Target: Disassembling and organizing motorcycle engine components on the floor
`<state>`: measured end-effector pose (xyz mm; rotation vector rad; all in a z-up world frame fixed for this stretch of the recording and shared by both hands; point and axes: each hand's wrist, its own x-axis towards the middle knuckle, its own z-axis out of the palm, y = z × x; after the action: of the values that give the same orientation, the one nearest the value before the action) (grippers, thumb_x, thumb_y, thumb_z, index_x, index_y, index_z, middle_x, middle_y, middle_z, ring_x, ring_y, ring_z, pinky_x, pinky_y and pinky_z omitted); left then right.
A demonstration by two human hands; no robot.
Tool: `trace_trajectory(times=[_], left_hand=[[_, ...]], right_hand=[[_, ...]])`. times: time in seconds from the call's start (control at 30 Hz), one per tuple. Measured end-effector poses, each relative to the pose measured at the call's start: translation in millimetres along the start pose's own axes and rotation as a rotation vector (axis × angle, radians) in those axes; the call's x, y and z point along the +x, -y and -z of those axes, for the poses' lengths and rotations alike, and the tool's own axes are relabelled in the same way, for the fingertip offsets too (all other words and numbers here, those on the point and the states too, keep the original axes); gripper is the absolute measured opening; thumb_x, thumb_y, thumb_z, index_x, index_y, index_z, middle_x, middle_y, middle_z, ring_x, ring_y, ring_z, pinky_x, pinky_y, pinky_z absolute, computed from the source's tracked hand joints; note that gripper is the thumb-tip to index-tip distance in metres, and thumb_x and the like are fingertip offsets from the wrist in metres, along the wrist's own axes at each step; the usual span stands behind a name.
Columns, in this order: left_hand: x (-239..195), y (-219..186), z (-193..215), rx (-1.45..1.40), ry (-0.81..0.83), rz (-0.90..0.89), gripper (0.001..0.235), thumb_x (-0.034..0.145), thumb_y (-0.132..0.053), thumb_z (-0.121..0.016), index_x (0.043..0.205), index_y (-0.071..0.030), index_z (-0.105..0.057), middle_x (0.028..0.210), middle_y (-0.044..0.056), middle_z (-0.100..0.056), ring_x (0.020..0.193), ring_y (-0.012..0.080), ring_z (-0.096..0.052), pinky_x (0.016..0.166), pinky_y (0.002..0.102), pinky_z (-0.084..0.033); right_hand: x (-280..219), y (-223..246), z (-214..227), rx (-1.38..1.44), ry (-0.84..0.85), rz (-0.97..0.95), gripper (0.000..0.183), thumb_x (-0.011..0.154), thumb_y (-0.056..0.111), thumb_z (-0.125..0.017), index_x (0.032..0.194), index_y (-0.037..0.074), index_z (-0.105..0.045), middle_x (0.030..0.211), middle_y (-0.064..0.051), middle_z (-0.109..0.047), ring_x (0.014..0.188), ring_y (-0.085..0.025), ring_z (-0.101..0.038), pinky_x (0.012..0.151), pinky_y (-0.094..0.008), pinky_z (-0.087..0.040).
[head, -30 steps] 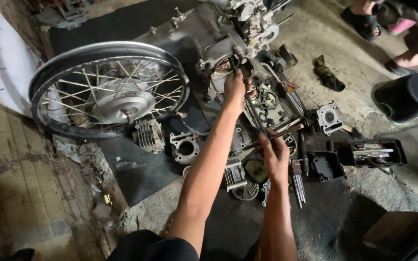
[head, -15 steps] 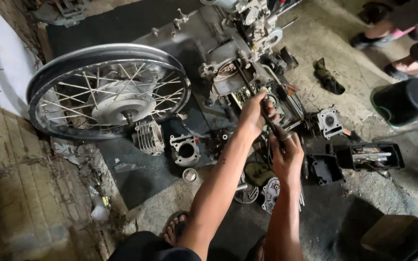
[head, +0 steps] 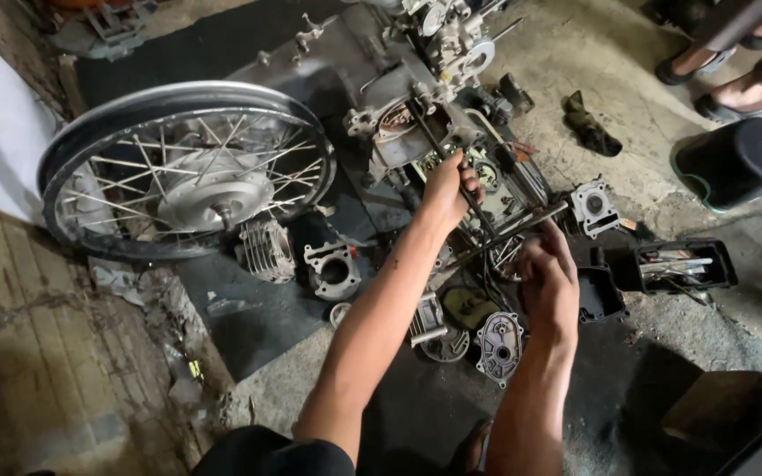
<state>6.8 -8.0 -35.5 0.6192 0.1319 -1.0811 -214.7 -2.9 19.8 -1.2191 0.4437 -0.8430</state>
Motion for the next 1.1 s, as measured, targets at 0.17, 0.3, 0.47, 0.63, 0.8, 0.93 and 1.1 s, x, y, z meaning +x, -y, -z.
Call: trace_trajectory(times=[0.17, 0.3, 0.47, 0.63, 0.8, 0.93, 1.1], left_hand=[[25.1, 2.5, 5.1, 0.005, -0.051, 0.024, 0.032, 0.107, -0.042, -0.041, 0.086, -0.018, -0.040, 0.069, -0.011, -0.032, 0.051, 0.0092, -0.040, 0.054, 0.031, -0.042], [17.2, -9.6, -6.3, 0.008, -0.072, -0.007, 0.032, 0.108, -0.043, -0.040, 0.088, -0.018, -0.039, 0.069, -0.010, -0.032, 0.051, 0.0079, -0.039, 0.052, 0.029, -0.042], [-4.0, -19.3, -19.9, -0.026, -0.132, -0.052, 0.031, 0.107, -0.042, -0.044, 0.090, -0.016, -0.038, 0.071, -0.012, -0.029, 0.051, 0.0059, -0.038, 0.049, 0.025, -0.041], [14.0, -17.1, -8.6, 0.010, -0.188, -0.130, 0.029, 0.104, -0.037, -0.053, 0.089, -0.015, -0.041, 0.069, -0.008, -0.035, 0.049, 0.0069, -0.039, 0.043, 0.024, -0.039], [-6.5, -26.4, -14.5, 0.013, -0.250, -0.142, 0.029, 0.102, -0.036, -0.058, 0.092, -0.012, -0.044, 0.070, -0.008, -0.034, 0.050, 0.0057, -0.041, 0.042, 0.022, -0.040], [-8.8, -33.4, -24.6, 0.007, -0.253, -0.133, 0.030, 0.102, -0.037, -0.058, 0.090, -0.012, -0.045, 0.070, -0.008, -0.033, 0.050, 0.0060, -0.040, 0.041, 0.020, -0.037], [9.8, -35.5, -15.7, 0.011, -0.230, -0.163, 0.030, 0.100, -0.037, -0.060, 0.088, -0.012, -0.048, 0.070, -0.007, -0.034, 0.052, 0.0069, -0.042, 0.041, 0.018, -0.038]], right_hand=[[-31.3, 25.0, -29.3, -0.648, 0.381, -0.158, 0.027, 0.087, 0.016, -0.071, 0.113, 0.012, -0.076, 0.072, -0.011, -0.063, 0.072, -0.023, -0.058, 0.079, -0.042, -0.052], [-17.6, -10.4, 0.8, -0.663, 0.041, -0.123, 0.058, 0.091, 0.006, -0.066, 0.147, -0.003, -0.054, 0.079, -0.020, -0.062, 0.074, -0.026, -0.058, 0.071, -0.046, -0.049], [-30.2, 32.6, -29.2, -0.506, 0.317, -0.102, 0.058, 0.090, 0.006, -0.066, 0.146, 0.007, -0.056, 0.103, -0.017, -0.065, 0.096, -0.027, -0.058, 0.085, -0.041, -0.046], [-18.5, 18.2, -9.1, -0.906, 0.246, -0.244, 0.037, 0.094, 0.019, -0.065, 0.127, 0.006, -0.073, 0.088, -0.022, -0.077, 0.089, -0.036, -0.073, 0.082, -0.053, -0.050], [-25.0, 53.6, -46.1, -0.628, 0.641, -0.090, 0.046, 0.094, 0.003, -0.063, 0.140, 0.007, -0.066, 0.071, -0.016, -0.073, 0.064, -0.022, -0.065, 0.062, -0.040, -0.053], [-21.9, 10.7, -17.3, -0.887, 0.317, -0.270, 0.037, 0.094, 0.026, -0.069, 0.128, 0.011, -0.075, 0.110, -0.018, -0.079, 0.110, -0.035, -0.072, 0.096, -0.045, -0.053], [-28.0, 30.8, -26.0, -0.699, 0.271, -0.030, 0.028, 0.093, 0.009, -0.066, 0.119, 0.005, -0.075, 0.086, -0.017, -0.072, 0.088, -0.026, -0.069, 0.089, -0.043, -0.053]])
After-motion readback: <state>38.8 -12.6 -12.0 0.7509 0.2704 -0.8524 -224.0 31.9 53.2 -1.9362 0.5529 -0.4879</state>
